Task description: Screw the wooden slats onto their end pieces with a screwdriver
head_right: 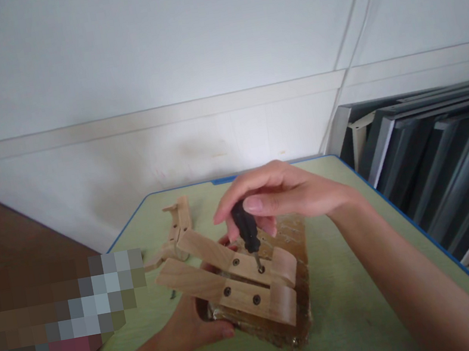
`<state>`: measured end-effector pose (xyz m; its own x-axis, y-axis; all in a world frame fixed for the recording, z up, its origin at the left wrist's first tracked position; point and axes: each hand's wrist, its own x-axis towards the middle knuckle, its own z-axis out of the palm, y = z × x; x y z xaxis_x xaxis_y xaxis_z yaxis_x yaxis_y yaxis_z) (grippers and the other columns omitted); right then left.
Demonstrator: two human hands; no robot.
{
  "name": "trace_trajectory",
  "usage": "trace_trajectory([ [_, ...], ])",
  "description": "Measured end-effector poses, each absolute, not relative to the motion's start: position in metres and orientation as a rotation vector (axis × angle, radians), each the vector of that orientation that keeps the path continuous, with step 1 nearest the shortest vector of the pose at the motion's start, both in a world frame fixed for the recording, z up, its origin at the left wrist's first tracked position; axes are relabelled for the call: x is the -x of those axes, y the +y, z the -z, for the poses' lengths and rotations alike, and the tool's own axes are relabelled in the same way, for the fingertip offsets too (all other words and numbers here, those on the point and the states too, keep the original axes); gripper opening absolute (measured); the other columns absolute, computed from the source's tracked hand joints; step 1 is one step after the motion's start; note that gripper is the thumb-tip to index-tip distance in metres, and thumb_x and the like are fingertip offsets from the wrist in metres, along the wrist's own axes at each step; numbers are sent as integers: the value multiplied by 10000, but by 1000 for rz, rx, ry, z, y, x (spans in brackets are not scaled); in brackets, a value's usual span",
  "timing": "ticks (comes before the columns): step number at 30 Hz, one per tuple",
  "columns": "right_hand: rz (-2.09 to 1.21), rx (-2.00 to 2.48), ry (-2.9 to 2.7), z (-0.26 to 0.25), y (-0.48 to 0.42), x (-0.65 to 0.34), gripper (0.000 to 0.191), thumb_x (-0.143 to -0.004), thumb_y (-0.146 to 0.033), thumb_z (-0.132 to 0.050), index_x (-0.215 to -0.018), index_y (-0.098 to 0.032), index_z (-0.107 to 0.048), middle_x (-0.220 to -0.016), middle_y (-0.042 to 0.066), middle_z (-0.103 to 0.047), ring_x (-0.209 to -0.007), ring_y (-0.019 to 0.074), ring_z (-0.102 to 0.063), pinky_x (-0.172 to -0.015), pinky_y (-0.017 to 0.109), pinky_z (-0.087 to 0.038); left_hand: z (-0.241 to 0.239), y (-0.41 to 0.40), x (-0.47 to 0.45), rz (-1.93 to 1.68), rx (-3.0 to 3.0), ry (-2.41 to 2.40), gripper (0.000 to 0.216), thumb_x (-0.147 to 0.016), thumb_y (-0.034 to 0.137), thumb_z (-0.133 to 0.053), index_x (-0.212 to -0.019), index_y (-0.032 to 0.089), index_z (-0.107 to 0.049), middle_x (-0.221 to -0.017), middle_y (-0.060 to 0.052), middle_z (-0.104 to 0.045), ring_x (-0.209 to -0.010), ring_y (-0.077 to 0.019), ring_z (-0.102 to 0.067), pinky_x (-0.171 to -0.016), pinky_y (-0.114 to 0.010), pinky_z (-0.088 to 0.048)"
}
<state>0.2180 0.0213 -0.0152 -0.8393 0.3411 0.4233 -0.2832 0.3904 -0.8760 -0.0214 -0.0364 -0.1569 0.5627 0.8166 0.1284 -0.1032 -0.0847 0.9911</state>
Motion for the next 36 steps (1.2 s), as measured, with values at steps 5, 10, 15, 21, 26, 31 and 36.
trace_trajectory([
  [5,-1487,21,-2085,17,21,-219,294,-917,-199,-393,-1122,-100,-580,-920,123,-623,-706,78,-583,-528,148,-465,160,-37,23,-853,-1461,664,981,-521,403,-797,-1357,265,-303,-1380,-102,-408,-1305,-373,-308,-1078,-526,-248],
  [10,-1501,70,-2044,19,21,-219,250,-901,-200,-433,-1061,-95,-594,-908,118,-635,-720,88,-594,-515,138,-470,159,-37,24,-822,-1473,698,994,-518,397,-800,-1362,258,-294,-1363,-110,-429,-1288,-360,-342,-1083,-518,-241],
  [15,-1498,52,-2039,18,21,-219,235,-896,-192,-447,-1046,-84,-592,-917,129,-638,-735,103,-607,-513,154,-470,161,-37,24,-827,-1492,688,963,-527,419,-789,-1350,240,-324,-1336,-98,-458,-1280,-364,-352,-1091,-503,-239],
  [21,-1383,53,-2089,15,21,-217,222,-882,-182,-475,-1004,-52,-607,-904,123,-627,-735,95,-585,-547,163,-460,161,-36,23,-834,-1500,657,946,-544,407,-784,-1351,251,-316,-1346,-106,-443,-1270,-365,-366,-1082,-513,-251],
  [26,-1329,69,-2089,13,20,-216,233,-865,-193,-507,-984,-25,-618,-914,101,-561,-639,42,-510,-562,170,-431,156,-36,21,-868,-1507,654,955,-542,422,-781,-1354,255,-305,-1385,-98,-389,-1304,-358,-311,-1079,-496,-270],
  [31,-1300,75,-2098,12,19,-217,230,-861,-200,-516,-983,-35,-620,-918,88,-540,-653,41,-503,-560,169,-418,152,-36,19,-898,-1540,641,933,-538,433,-778,-1339,271,-328,-1438,-68,-299,-1326,-366,-255,-1081,-493,-266],
  [36,-1248,135,-2105,13,20,-216,224,-835,-236,-560,-950,-58,-634,-899,83,-558,-743,76,-523,-618,198,-423,155,-36,20,-878,-1518,647,954,-528,426,-784,-1346,301,-309,-1404,-67,-368,-1295,-376,-316,-1065,-523,-271],
])
